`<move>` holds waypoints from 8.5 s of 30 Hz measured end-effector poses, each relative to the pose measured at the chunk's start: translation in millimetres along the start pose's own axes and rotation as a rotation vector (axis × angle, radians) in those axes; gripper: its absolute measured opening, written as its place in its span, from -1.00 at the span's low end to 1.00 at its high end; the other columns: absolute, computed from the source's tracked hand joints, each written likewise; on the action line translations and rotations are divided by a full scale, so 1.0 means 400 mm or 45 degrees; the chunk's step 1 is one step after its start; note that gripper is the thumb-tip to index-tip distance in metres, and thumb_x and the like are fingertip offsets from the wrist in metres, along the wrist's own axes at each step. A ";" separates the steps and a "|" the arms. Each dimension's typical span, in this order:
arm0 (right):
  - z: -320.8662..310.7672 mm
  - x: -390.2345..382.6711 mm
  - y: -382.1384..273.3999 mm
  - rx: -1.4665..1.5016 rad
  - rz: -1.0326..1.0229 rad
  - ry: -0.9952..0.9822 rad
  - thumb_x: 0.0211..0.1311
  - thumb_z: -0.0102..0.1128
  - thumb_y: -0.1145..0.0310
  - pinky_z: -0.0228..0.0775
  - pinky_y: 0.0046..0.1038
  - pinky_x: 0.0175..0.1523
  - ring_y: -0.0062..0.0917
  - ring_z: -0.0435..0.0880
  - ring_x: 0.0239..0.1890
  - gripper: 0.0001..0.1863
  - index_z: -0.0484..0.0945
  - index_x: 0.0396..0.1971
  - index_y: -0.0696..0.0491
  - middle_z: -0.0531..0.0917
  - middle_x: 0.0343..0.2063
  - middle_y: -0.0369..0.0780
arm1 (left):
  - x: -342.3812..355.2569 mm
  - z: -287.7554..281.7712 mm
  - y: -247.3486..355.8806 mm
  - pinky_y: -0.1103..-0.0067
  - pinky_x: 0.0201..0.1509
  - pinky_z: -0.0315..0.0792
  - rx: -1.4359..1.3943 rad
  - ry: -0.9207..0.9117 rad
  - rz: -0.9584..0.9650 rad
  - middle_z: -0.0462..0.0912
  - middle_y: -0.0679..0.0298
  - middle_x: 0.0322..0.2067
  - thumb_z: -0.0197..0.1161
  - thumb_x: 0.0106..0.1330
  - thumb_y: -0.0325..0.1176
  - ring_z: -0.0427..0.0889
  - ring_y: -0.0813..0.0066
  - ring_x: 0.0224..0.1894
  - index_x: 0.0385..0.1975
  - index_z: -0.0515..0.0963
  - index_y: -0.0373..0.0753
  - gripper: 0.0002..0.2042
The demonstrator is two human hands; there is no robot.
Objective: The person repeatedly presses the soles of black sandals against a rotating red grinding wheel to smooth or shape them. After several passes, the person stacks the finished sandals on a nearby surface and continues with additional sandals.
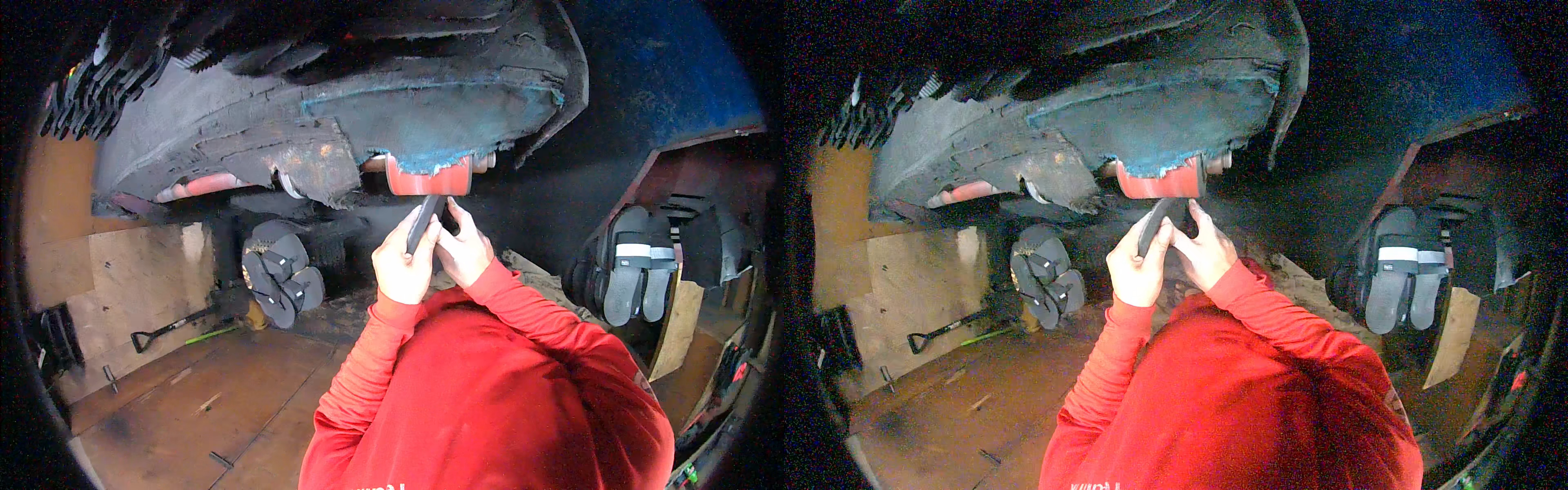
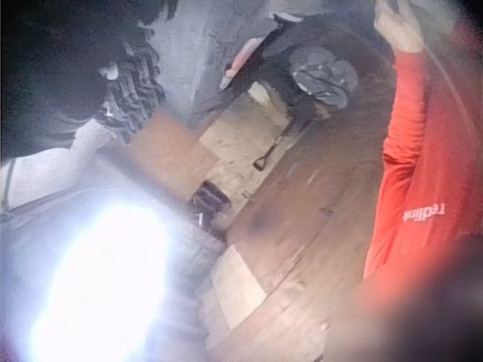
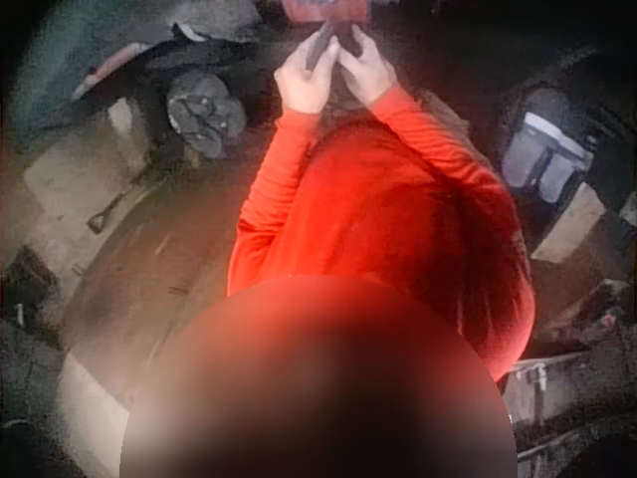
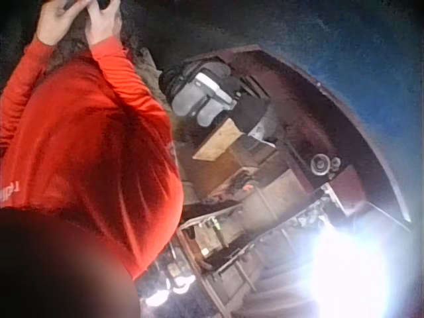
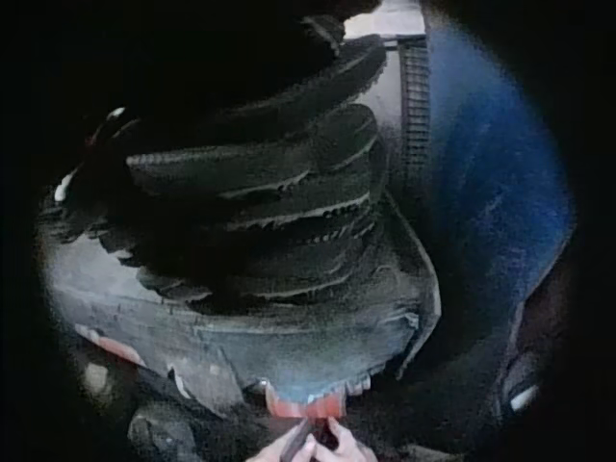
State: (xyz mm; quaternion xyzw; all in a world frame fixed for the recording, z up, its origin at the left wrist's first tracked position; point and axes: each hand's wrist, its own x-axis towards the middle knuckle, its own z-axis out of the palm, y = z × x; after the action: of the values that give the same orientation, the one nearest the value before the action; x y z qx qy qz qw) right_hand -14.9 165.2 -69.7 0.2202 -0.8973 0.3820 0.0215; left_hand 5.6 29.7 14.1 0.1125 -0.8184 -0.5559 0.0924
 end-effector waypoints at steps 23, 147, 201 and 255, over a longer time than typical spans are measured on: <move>0.140 0.046 0.175 2.685 1.388 -0.530 0.47 0.10 0.29 0.58 0.12 0.08 -0.17 0.60 0.13 -0.50 0.22 0.33 -0.24 0.52 0.19 -0.19 | 0.072 -0.063 0.110 0.44 0.01 0.55 0.455 -0.321 -0.088 0.74 0.01 -0.17 0.28 0.35 -0.36 0.76 0.23 -0.13 0.00 0.61 -0.33 -0.72; -0.074 0.023 -0.035 0.615 0.299 -0.434 -0.11 0.53 0.16 0.52 -0.16 0.17 0.04 0.52 0.19 0.01 0.21 0.38 0.05 0.45 0.22 0.10 | 0.089 0.050 -0.018 0.19 -0.29 0.57 0.626 -0.135 -0.077 0.66 -0.13 -0.46 0.22 0.38 -0.01 0.69 -0.15 -0.37 -0.29 0.64 -0.29 -0.61; -0.569 0.184 -0.522 -0.653 -1.167 0.511 -0.07 0.43 0.53 0.40 -0.03 0.27 -0.19 0.69 -0.01 -0.68 0.70 -0.20 0.09 0.72 -0.15 -0.14 | -0.312 -0.805 -0.938 0.37 -0.30 0.58 -1.862 1.443 -1.028 0.32 0.37 -0.61 0.44 0.14 -0.03 0.43 0.38 -0.56 -0.33 0.41 -0.13 -0.62; 0.010 0.012 -0.048 0.306 -0.058 -0.030 0.01 0.48 0.26 0.58 -0.07 0.13 0.21 0.15 0.43 -0.27 0.47 0.27 -0.21 0.10 0.49 -0.02 | 0.095 -0.043 0.032 0.46 -0.30 0.55 0.688 -0.330 -0.135 0.70 -0.05 -0.40 0.28 0.38 -0.15 0.74 0.25 -0.41 -0.10 0.67 -0.30 -0.68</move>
State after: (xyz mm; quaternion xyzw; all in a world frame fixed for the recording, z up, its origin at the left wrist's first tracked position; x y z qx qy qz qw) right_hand -10.8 148.9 -58.7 0.2460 -0.8399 0.4837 -0.0070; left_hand -27.2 8.0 33.3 0.1035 -0.9346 -0.3320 -0.0752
